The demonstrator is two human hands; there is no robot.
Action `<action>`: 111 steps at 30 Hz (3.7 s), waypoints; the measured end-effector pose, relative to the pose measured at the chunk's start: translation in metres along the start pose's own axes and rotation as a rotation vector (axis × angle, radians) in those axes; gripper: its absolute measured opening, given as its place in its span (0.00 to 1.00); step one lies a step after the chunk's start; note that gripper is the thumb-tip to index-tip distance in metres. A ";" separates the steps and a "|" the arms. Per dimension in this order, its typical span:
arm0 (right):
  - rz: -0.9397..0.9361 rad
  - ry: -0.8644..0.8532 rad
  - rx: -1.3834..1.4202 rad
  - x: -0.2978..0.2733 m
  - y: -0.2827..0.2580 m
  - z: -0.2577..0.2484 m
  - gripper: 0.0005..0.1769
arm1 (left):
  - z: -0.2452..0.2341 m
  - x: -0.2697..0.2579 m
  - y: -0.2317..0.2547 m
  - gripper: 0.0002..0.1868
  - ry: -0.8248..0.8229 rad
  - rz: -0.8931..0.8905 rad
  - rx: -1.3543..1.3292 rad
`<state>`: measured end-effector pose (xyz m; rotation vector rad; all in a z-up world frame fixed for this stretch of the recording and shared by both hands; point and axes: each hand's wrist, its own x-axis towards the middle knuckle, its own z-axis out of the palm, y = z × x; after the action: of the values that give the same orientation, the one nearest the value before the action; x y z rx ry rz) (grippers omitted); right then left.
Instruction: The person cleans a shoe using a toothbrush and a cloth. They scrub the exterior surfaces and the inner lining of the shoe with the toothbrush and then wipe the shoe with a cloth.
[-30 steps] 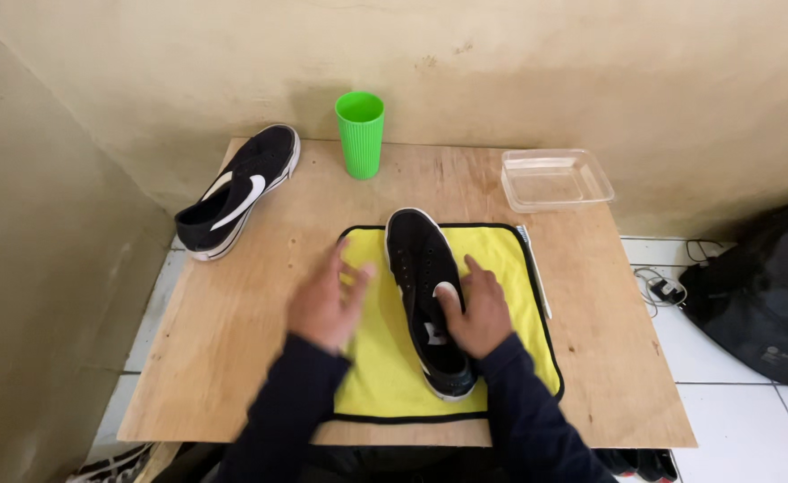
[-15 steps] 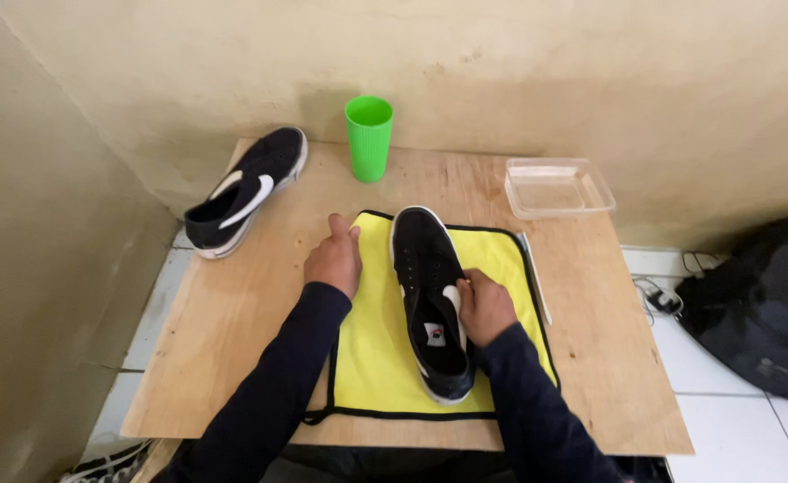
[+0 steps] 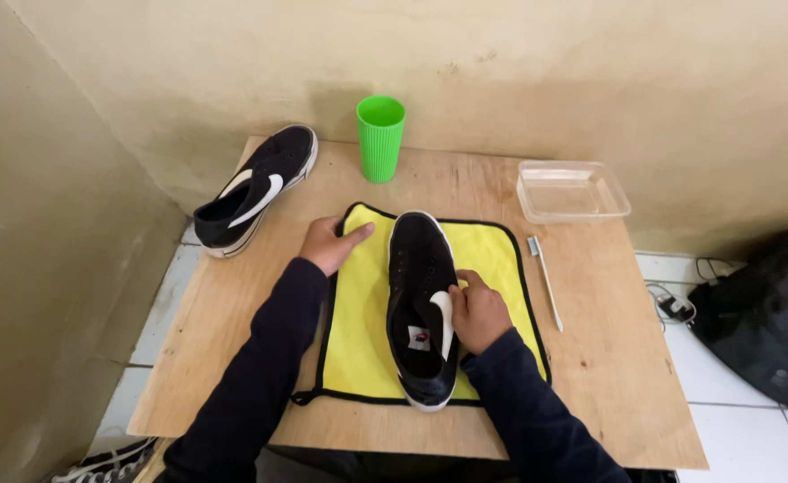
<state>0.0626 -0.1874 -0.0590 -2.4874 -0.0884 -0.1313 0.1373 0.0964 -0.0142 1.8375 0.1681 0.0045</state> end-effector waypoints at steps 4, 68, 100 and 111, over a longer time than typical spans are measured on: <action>0.000 -0.055 -0.015 0.009 -0.013 -0.018 0.21 | 0.027 -0.007 0.006 0.15 0.068 0.165 -0.245; 0.131 0.057 0.084 0.025 -0.026 -0.033 0.18 | 0.043 -0.043 0.030 0.50 -0.478 0.614 0.560; -0.405 -0.120 -0.235 0.017 -0.050 -0.046 0.35 | 0.047 -0.031 0.011 0.33 -0.302 0.515 0.479; -0.688 0.074 -0.402 0.055 -0.025 -0.032 0.29 | 0.047 -0.040 0.021 0.39 -0.336 0.516 0.583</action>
<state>0.1126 -0.1854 -0.0127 -2.7314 -0.9694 -0.5740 0.1047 0.0416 -0.0036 2.3790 -0.6004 0.0083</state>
